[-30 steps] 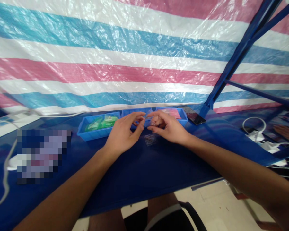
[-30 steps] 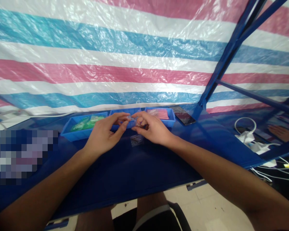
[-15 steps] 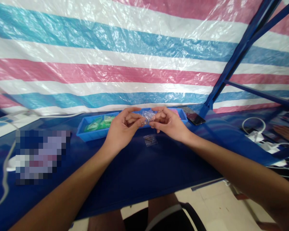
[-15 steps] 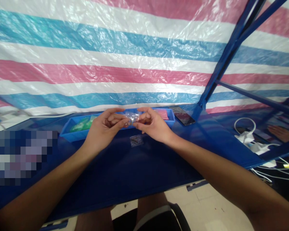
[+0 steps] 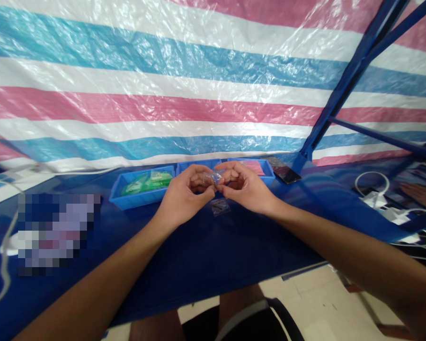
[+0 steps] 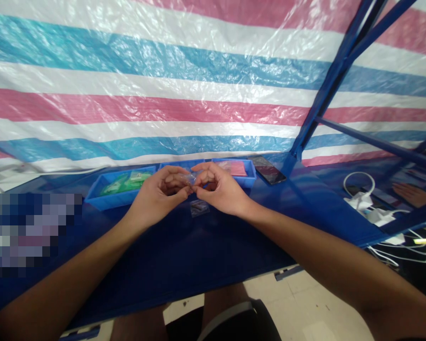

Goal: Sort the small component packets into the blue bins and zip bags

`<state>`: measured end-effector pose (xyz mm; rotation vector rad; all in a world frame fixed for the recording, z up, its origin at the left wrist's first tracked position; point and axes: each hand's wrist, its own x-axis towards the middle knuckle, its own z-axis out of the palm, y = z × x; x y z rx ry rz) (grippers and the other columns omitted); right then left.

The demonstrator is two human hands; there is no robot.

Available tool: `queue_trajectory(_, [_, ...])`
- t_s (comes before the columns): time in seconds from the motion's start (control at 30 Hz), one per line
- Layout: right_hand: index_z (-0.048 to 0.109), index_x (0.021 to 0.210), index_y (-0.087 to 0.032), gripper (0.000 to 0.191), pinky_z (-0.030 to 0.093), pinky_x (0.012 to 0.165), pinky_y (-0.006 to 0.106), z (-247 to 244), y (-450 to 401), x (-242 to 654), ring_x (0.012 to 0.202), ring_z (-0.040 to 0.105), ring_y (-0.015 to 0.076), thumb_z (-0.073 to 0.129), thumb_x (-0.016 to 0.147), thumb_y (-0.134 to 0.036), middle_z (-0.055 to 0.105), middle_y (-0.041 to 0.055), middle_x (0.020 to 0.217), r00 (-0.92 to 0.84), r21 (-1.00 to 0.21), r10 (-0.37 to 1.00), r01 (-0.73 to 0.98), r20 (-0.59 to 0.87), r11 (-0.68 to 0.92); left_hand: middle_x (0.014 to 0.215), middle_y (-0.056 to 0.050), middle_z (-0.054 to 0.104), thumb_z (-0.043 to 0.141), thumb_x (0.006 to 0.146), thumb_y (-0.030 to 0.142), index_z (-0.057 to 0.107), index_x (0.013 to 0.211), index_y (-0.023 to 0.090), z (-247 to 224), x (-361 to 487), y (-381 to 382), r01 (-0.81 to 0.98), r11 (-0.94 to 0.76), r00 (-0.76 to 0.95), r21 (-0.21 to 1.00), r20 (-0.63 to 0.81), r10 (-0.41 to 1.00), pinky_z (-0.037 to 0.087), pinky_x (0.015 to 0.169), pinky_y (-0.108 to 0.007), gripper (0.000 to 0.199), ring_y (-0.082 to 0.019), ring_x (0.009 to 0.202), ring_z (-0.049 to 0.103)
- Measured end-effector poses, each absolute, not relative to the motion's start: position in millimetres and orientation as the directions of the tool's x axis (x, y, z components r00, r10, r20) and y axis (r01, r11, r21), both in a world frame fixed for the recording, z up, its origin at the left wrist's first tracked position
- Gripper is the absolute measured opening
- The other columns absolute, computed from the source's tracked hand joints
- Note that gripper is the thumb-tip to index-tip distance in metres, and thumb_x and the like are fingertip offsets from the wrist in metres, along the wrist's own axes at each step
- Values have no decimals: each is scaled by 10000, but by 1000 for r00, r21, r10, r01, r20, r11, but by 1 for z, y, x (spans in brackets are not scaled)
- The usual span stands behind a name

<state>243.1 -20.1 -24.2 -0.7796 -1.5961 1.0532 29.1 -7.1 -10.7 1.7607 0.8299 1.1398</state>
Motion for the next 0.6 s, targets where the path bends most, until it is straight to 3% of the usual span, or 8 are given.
queue_trajectory(0.17, [617,1304,-254,473,565,794,291,-23,-22,242,980,737,182,797,867,-265,741,8,1062,-258,-909,881,26,396,416,1045,-85,849,884,852,387,718,1102,201,-9,28,-8,112,-427,369,897,361,857,660,914,-413,353,-287,979,827])
queue_trajectory(0.33, [605,1294,-239,504,563,802,293,-24,-21,241,865,684,154,778,821,-242,665,-25,958,-270,-899,867,16,418,439,1084,-101,853,844,907,474,774,1064,196,-6,28,-11,173,-451,398,875,357,845,659,926,-430,326,-307,1011,822])
queue_trajectory(0.6, [572,1158,-230,404,458,653,254,-23,-26,235,683,552,113,705,778,-186,560,-78,802,-308,-911,866,-9,395,412,1001,-34,817,804,842,264,697,1053,228,-6,36,-18,205,-542,428,815,423,799,665,903,-406,240,-248,919,807])
